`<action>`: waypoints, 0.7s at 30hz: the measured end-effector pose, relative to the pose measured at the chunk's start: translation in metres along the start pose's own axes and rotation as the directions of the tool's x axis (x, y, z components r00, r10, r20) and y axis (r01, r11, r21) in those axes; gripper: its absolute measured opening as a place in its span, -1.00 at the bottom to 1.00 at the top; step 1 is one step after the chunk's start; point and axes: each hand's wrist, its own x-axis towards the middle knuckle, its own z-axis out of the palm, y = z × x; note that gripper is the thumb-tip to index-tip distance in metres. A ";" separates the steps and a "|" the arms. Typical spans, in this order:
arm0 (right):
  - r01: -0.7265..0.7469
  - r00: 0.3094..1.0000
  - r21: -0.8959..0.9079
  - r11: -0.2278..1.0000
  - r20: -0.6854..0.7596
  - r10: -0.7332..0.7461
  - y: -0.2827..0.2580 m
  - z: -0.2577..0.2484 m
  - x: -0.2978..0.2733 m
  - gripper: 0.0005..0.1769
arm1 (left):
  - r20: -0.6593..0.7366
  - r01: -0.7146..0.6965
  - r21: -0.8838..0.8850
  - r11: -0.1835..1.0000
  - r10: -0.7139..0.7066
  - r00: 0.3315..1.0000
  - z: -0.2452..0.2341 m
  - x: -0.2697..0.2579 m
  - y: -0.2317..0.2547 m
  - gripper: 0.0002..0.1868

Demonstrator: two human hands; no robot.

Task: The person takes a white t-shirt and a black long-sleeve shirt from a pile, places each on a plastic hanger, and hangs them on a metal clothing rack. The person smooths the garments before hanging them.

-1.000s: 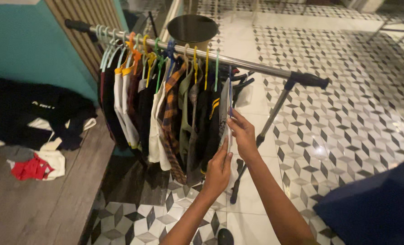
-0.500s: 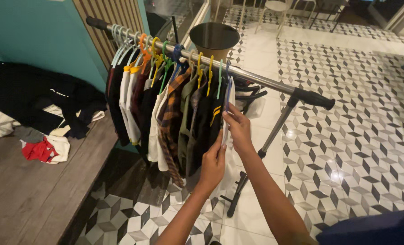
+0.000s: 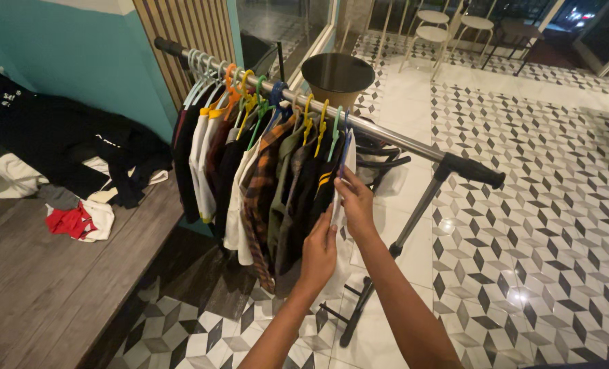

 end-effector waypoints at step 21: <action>0.264 0.964 -0.089 0.960 0.021 -0.263 0.033 -0.003 0.016 -0.41 | 0.032 0.030 0.290 0.957 -0.041 0.999 0.012 -0.005 -0.044 -0.57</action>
